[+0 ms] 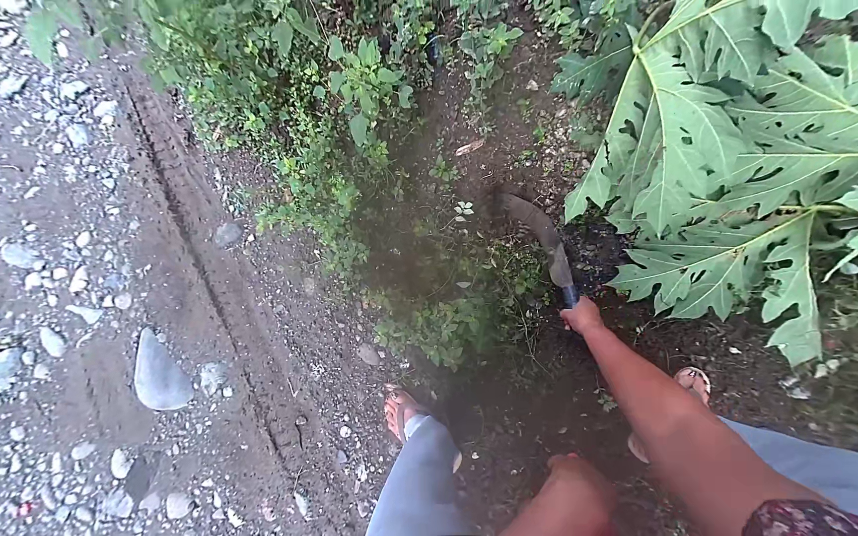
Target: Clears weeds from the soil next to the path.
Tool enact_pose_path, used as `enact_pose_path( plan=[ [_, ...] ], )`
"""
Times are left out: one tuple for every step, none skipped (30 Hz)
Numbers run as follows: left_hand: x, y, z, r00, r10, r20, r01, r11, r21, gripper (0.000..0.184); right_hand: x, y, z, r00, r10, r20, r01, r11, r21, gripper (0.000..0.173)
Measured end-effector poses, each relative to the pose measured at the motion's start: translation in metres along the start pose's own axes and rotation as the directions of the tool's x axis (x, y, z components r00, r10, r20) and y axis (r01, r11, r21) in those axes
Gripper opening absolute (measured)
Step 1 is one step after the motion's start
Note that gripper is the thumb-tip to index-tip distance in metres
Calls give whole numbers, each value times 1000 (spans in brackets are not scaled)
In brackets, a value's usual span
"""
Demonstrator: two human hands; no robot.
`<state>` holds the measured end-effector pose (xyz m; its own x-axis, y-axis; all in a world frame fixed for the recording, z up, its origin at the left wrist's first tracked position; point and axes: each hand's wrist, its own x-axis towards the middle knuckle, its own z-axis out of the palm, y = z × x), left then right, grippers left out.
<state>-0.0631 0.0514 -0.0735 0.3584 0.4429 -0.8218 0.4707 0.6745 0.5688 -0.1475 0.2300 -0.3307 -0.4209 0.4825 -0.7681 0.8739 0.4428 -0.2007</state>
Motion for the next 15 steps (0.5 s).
enact_pose_path(
  plan=[
    [5,-2,2,1000,7,-10,-7,1000,1,34,-1,3,-8,1000,-15,-2,15,999,-51,50],
    [10,-3,4,1000,10,-13,-10,1000,-6,34,0,6,-16,999,-41,-7,40,996,-74,49],
    [11,-3,6,1000,9,-14,-9,1000,-13,35,1,9,-25,998,-68,-17,67,995,-72,47],
    [9,-3,6,1000,8,-14,-9,1000,-18,35,3,9,-32,995,-89,-37,88,995,-40,44],
    [5,-2,5,1000,6,-11,-6,1000,-20,35,4,7,-36,993,-99,-63,102,994,34,42],
    [1,-1,3,1000,2,-5,-2,1000,-25,35,4,3,-35,990,-98,-106,113,982,153,41],
    [-5,0,1,1000,-2,1,2,999,-35,36,3,-5,-32,986,-79,-149,121,946,302,38],
    [-7,0,1,1000,1,3,-1,999,-35,36,-1,-16,-25,982,-44,-182,125,878,463,34],
    [-6,0,2,1000,11,1,-11,1000,-27,35,-4,-26,-17,980,-5,-199,126,791,598,30],
    [-2,-1,3,1000,18,-5,-18,1000,-26,34,-5,-30,-7,980,19,-196,119,733,670,26],
    [0,-1,4,1000,19,-6,-19,999,-29,35,-3,-27,2,985,19,-170,100,742,662,24],
    [3,0,4,1000,20,-10,-20,1000,-21,35,0,-16,11,992,2,-123,69,820,568,27],
    [4,0,4,1000,14,-6,-14,1000,-17,35,0,-2,16,999,-15,-44,31,919,392,34],
    [6,1,4,1000,11,-1,-11,1000,-7,35,-4,13,19,999,-24,43,15,981,196,42],
    [10,1,5,1000,9,2,-9,1000,7,34,-10,26,21,995,-25,92,20,998,60,47]
  ],
)
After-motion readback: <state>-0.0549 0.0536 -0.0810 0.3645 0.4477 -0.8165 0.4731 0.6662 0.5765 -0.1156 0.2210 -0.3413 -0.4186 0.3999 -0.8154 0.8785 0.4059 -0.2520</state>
